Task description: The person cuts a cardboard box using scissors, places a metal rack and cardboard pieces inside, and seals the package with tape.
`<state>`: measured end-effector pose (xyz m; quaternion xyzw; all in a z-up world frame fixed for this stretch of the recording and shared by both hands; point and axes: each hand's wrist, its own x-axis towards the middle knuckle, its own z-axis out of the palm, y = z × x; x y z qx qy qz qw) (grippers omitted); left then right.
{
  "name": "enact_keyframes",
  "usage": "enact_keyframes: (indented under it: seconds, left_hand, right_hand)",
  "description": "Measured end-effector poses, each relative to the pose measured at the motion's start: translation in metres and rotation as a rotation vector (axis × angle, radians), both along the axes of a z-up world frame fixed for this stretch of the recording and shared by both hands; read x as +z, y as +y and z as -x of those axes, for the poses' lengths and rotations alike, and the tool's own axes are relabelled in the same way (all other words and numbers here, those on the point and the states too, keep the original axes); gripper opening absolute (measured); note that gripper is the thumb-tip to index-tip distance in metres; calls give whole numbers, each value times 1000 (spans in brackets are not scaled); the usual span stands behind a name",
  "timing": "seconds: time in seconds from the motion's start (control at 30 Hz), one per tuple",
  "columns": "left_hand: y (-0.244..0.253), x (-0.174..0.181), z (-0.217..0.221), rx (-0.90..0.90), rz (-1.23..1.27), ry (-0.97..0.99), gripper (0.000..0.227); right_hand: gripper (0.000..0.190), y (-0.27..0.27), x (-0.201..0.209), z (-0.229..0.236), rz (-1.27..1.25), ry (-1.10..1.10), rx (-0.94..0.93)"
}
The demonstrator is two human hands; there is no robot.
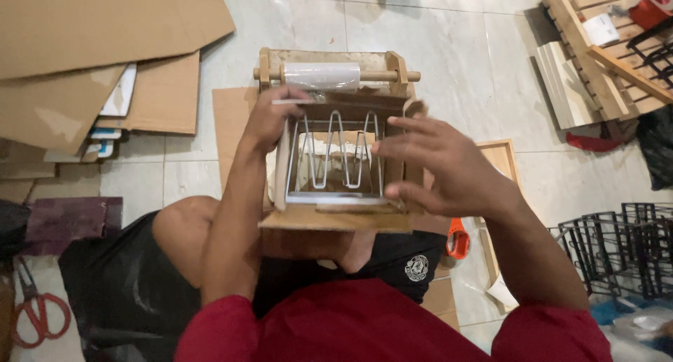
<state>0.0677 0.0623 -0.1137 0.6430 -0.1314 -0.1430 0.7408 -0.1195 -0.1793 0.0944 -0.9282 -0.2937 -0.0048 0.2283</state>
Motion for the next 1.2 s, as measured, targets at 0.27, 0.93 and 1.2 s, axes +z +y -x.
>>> enact_keyframes:
  seconds: [0.27,0.93,1.2]
  left_hand:
    - [42,69,79,-72,-389,-691,56]
    - [109,60,74,-145,-403,-329,26]
    - [87,98,64,-677,-977,-648,68]
  right_hand:
    - [56,-27,-68,-10,136,-198,-27]
    - [83,-38,-29,-26,346,91,213]
    - [38,-36,-45,-24,328,-102,124]
